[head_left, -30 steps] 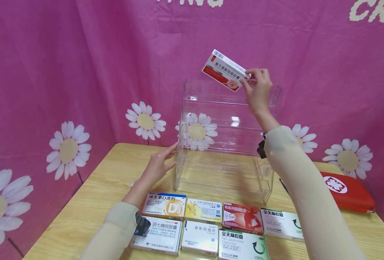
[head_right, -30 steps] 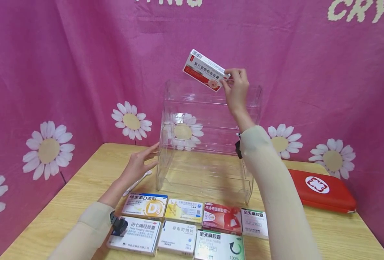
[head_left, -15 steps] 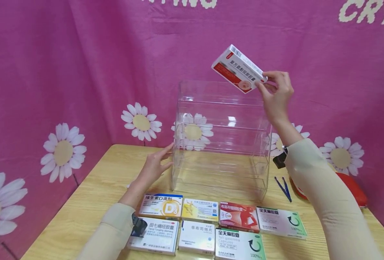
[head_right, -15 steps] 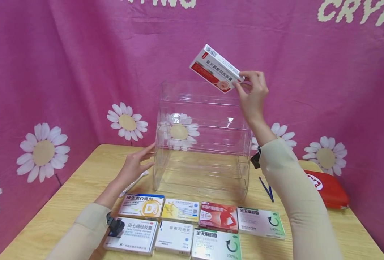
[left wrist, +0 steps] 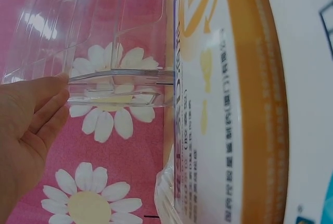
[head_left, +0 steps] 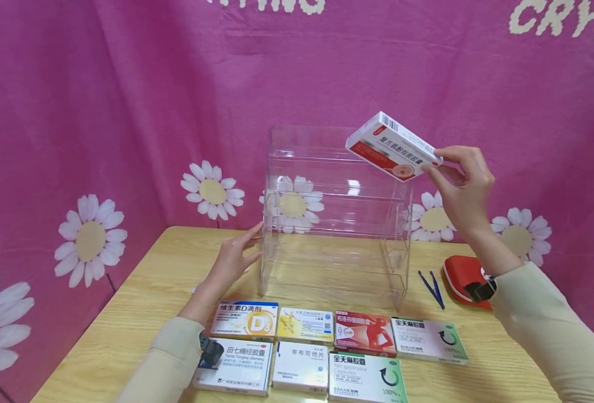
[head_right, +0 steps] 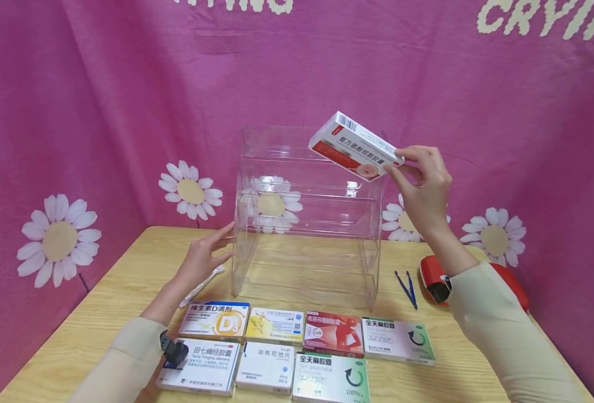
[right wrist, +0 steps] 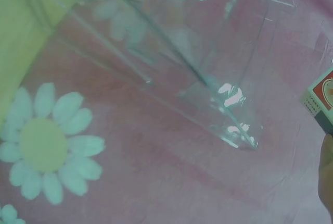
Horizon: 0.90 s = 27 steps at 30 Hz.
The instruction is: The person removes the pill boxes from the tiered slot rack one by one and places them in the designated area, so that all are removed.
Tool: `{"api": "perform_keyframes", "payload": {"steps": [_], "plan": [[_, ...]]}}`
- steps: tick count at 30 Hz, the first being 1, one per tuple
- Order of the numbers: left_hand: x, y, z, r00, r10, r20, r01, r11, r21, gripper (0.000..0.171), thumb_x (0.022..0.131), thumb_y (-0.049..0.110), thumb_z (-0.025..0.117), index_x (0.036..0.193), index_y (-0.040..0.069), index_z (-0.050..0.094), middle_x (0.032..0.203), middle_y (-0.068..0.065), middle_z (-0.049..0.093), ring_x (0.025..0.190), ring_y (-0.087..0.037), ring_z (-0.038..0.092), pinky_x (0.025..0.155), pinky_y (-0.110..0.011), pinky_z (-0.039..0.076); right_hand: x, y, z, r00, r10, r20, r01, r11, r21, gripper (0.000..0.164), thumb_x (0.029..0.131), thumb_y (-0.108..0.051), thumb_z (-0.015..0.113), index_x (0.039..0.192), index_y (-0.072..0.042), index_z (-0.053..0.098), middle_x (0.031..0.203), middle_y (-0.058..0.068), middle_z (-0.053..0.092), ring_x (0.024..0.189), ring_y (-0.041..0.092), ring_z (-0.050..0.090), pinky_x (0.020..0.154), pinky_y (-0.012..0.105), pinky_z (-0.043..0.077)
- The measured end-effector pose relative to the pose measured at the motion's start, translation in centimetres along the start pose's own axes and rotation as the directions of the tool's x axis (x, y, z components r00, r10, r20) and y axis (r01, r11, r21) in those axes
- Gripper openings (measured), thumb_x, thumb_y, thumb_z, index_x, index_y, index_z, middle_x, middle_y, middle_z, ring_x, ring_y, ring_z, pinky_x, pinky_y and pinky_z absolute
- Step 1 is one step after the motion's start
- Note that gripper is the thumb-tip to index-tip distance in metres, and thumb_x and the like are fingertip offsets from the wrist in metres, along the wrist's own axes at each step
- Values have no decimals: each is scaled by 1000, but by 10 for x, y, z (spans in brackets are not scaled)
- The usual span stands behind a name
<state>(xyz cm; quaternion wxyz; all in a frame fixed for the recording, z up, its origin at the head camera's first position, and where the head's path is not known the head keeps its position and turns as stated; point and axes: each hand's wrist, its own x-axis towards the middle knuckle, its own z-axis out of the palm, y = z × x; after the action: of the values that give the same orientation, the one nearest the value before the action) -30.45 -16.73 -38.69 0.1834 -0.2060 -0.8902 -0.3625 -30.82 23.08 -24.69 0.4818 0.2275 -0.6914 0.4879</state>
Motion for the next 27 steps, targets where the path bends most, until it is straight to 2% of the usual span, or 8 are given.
{"api": "perform_keyframes", "payload": {"steps": [4,8,11,15,18,21,25,27], "plan": [[-1,0,0,1000,23,-14,-23,1000,-4,67,84,-2,72,145,6,46,122,-18,69,110,-32,69,96,-42,57,-19,2,-25,999,-17,31,20,996,-87,31,76,18,71,105,14,65,102,-20,55,97,-3,64,85,7,55],[-1,0,0,1000,19,-10,-19,1000,-12,67,84,-1,72,145,6,45,123,-17,68,112,-32,68,97,-42,56,-42,4,-51,996,-39,80,52,986,-161,37,70,23,72,105,13,66,105,-22,55,99,-6,63,86,5,53],[-2,2,0,1000,2,-2,-2,1000,-15,68,84,-1,72,146,7,45,125,-17,68,112,-32,68,98,-41,56,-59,5,-69,992,-53,117,73,983,-167,37,68,23,73,104,16,65,109,-22,56,102,-5,60,86,4,52],[-2,3,-1,1000,-24,16,24,1000,-10,68,86,0,71,147,9,44,128,-16,67,115,-32,67,99,-41,55,-81,6,-90,985,-74,154,92,989,-113,33,77,2,76,100,21,63,112,-18,60,104,0,59,87,5,53],[-2,3,-1,999,-34,22,34,999,-7,68,86,1,71,147,9,43,129,-16,66,115,-32,66,99,-41,55,-95,3,-102,980,-84,181,102,990,-96,53,80,-25,74,98,23,62,112,-16,61,104,-1,59,87,5,52],[-2,3,0,999,-35,20,35,999,-5,68,86,1,71,147,9,43,128,-16,66,115,-32,66,99,-41,55,-107,0,-113,976,-78,202,106,986,-130,65,78,-41,70,95,22,63,111,-17,61,103,-4,58,86,3,51],[-2,3,1,999,-34,17,34,999,2,68,86,1,71,147,9,43,128,-16,66,115,-33,67,99,-42,55,-124,-1,-126,972,-48,229,84,985,-150,63,78,-42,71,94,18,65,109,-16,63,103,-4,59,85,1,50],[-2,4,1,999,-37,19,37,999,5,68,86,1,71,148,10,43,129,-16,66,115,-33,66,99,-42,55,-132,0,-133,967,-22,253,59,988,-141,52,78,-32,75,94,17,66,109,-13,64,103,-3,59,86,3,51]]}}
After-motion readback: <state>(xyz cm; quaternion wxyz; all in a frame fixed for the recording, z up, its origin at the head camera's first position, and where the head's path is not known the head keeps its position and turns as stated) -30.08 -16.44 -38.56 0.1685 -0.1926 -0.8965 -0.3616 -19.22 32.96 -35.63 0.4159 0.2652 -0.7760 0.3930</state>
